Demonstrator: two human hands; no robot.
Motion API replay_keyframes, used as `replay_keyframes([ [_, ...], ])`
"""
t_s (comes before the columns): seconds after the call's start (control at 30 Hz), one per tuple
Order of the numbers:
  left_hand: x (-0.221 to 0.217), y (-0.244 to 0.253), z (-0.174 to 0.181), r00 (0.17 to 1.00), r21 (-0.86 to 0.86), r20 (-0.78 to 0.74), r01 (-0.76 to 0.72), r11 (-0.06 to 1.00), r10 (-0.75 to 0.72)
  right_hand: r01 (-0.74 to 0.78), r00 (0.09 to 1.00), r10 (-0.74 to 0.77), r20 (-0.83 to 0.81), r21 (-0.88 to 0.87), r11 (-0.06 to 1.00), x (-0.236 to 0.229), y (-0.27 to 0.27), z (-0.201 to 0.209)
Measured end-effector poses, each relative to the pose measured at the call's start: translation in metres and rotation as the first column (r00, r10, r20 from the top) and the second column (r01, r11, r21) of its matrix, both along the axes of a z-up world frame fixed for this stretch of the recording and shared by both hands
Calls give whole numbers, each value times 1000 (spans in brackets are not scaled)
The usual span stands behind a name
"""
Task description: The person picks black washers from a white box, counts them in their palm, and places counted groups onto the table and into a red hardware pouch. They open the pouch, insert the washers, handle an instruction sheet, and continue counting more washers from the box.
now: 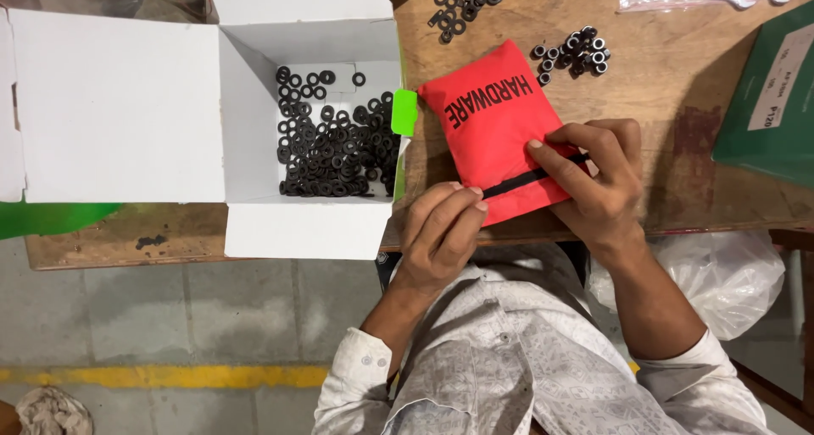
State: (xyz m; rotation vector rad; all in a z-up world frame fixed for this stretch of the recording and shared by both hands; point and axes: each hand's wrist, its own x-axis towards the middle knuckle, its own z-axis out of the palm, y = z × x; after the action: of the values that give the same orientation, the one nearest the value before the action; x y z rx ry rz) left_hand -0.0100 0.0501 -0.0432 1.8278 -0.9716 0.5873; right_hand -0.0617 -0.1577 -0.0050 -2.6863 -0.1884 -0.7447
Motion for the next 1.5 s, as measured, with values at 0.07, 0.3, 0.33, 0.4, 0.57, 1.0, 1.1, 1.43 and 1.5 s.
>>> replay_keyframes([
  [0.07, 1, -3, -3, 997, 46, 69, -41, 998, 38, -2, 1000, 2, 29, 8, 1000, -1, -1, -6],
  [0.3, 2, -5, -1, 994, 133, -36, -95, 987, 101, -22, 999, 22, 32, 9, 1000, 7, 0, -1],
  [0.33, 2, -5, -3, 996, 88, -50, -73, 993, 78, -48, 999, 48, 25, 1, 999, 6, 0, -3],
  [0.4, 1, -6, -5, 997, 41, -62, -51, 998, 53, -72, 997, 73, 19, -9, 997, 3, -2, -6],
  [0.57, 1, 5, 12, 1000, -58, -15, 25, 998, -26, -77, 992, 72, 101, 46, 996, 1, -4, 1],
  [1.0, -1, 11, 69, 982, -8, 107, 157, 988, -156, 8, 940, -39, 338, 92, 996, -8, -1, 37],
  [1.1, -9, 14, 67, 985, 28, 150, 84, 996, -87, 10, 907, -53, 418, 104, 995, -15, -9, 23],
  [1.43, -6, 10, 69, 959, 64, -9, 282, 957, -282, -13, 888, -65, 456, 165, 986, -17, -13, 13],
  [1.5, -5, 11, 67, 948, 69, -22, 319, 945, -318, -11, 895, -75, 440, 191, 982, -20, -13, 7],
])
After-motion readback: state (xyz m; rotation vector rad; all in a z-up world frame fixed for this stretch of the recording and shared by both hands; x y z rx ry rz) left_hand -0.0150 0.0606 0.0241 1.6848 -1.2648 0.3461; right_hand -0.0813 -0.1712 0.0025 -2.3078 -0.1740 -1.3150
